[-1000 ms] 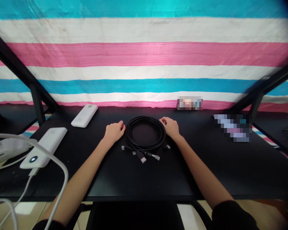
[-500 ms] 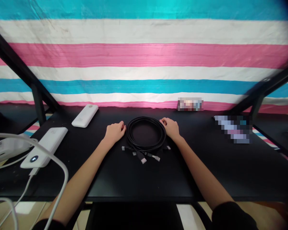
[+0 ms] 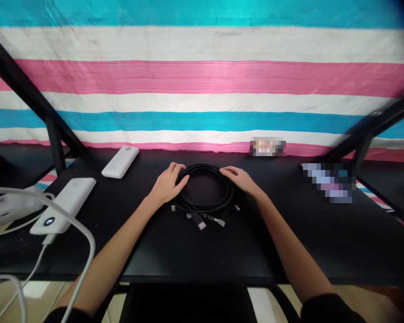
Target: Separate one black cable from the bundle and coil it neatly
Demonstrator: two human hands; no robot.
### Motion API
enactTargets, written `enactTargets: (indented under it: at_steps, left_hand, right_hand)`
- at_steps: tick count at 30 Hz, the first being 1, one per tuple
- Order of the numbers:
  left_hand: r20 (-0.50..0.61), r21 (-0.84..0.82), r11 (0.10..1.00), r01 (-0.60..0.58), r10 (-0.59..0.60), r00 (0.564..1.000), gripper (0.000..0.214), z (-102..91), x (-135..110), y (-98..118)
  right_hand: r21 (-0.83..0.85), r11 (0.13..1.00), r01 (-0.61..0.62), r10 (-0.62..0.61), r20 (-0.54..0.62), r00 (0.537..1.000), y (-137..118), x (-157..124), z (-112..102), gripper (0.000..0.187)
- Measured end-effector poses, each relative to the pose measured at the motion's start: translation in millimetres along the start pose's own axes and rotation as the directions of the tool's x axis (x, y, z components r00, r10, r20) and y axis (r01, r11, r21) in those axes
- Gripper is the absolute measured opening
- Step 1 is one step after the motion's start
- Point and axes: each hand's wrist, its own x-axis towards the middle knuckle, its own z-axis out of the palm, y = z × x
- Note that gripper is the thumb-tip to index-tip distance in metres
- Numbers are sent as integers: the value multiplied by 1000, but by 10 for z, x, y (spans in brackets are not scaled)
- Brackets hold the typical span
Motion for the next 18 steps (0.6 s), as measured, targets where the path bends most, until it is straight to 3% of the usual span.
enactTargets:
  at_steps: [5, 9, 11, 13, 16, 18]
  left_hand:
    - [27, -95, 968, -232, 235, 972, 31, 0, -88, 229]
    - [93, -202, 925, -321, 344, 934, 26, 14, -205, 468]
    - [22, -215, 937, -276, 287, 958, 26, 12, -228, 504]
    - [-109, -212, 963, -164, 144, 984, 31, -13, -203, 454]
    - [-242, -221, 975, 35, -90, 966, 37, -45, -103, 267]
    - [-228, -227, 964, 138, -190, 955, 39, -10, -31, 130]
  right_hand:
    - [-46, 998, 53, -55, -33, 998, -123, -108, 62, 36]
    - [-92, 988, 126, -134, -95, 986, -228, -158, 69, 28]
    - [-91, 981, 169, -182, -157, 971, -281, -187, 49, 29]
    - [-58, 979, 195, -203, -235, 950, -325, -216, 33, 31]
    - [-10, 981, 192, -187, -269, 945, -354, -236, 36, 33]
    - [-5, 984, 177, -174, -229, 958, -346, -229, 46, 32]
